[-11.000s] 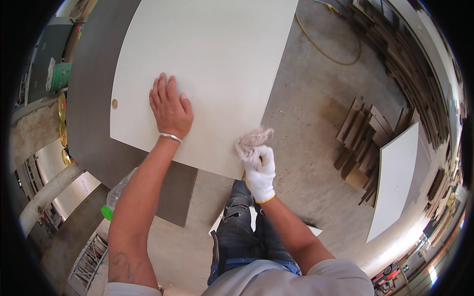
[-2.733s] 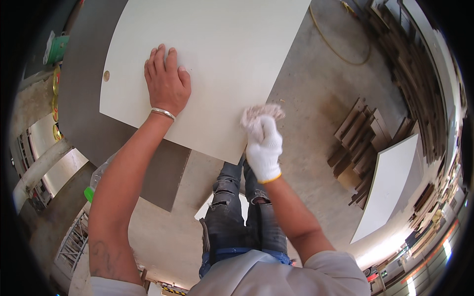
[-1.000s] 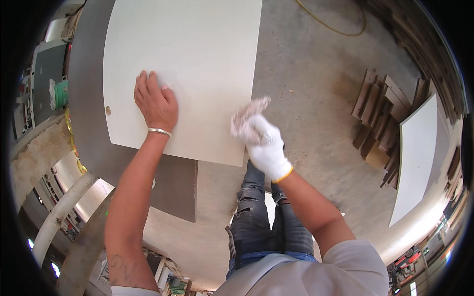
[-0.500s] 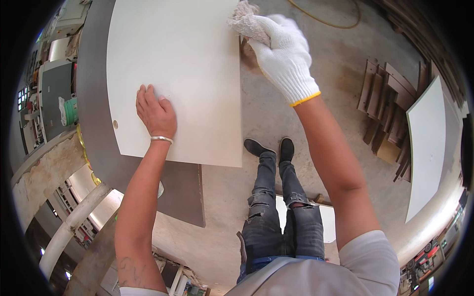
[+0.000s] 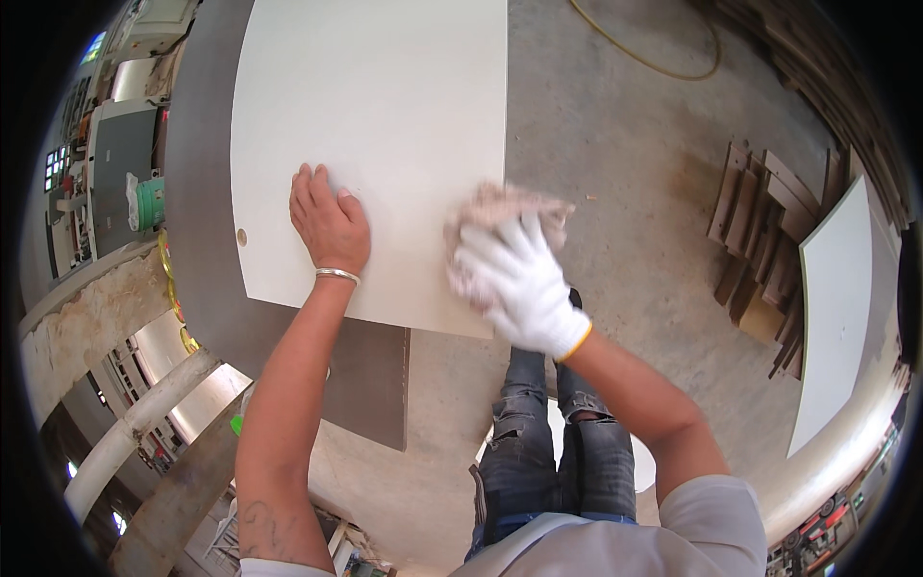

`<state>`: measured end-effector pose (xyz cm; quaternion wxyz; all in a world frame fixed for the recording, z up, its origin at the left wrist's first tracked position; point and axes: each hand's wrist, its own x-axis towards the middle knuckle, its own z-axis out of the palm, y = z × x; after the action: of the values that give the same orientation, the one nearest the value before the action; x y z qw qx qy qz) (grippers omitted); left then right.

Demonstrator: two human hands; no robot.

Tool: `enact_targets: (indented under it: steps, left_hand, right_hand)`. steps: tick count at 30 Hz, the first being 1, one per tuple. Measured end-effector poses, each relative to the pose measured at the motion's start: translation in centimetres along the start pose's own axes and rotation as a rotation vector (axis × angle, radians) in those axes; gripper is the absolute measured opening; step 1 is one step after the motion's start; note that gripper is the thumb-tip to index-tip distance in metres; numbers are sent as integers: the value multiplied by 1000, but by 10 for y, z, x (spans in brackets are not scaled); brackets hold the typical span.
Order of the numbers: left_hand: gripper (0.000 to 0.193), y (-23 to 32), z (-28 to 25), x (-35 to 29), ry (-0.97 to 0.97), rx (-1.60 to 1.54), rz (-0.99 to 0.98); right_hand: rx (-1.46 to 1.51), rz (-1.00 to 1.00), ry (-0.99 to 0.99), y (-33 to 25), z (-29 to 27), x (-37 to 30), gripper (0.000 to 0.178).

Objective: The person wipes a large white panel with a cloth, repeatedly applying liquid from a bottle to the cloth and wiping the surface. The person then picks up the panel and carries it across the workshop floor.

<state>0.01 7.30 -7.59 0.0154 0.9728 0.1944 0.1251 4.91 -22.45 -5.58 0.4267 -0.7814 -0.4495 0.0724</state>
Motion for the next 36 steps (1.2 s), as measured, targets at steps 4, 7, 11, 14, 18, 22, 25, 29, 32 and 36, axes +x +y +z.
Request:
enact_targets:
  steps: [4,7,11,14,18,22,25,29,32,36]
  left_hand:
    - [48,3,4,4,9,-46,14]
    - [48,5,3,1,-6,-58,7]
    - [48,0,-1,3,13,-35,11]
    - [48,3,-1,-1,4,-39,10]
    - [48,2,1,1,13,-52,25]
    - [48,6,1,3,4,-58,25]
    - [48,3,-1,3,3,-52,6]
    - [47,7,-3,4,15,-58,14]
    - [47,2,-4,0,19,-36,20]
    - [47,4,2,5,46,-48,51]
  right_hand:
    - [-106,-27,306,82,-29,103,34]
    - [-196,21,294,69,-23,99,36]
    - [-22,-76,-259,-22,-4,-17,46]
    - [119,-212,-267,-13,-11,-18,46]
    - [-109,-194,-169,43,-36,78,38]
    - [-199,-98,143,81,-28,100,46]
    - [-83,-179,-219,14,-17,26,57]
    - [194,-212,-460,-8,-11,-46,54]
    - [-84,-204,-271,35,-28,25,46]
    - [-151,-132,54,106,-44,100,47]
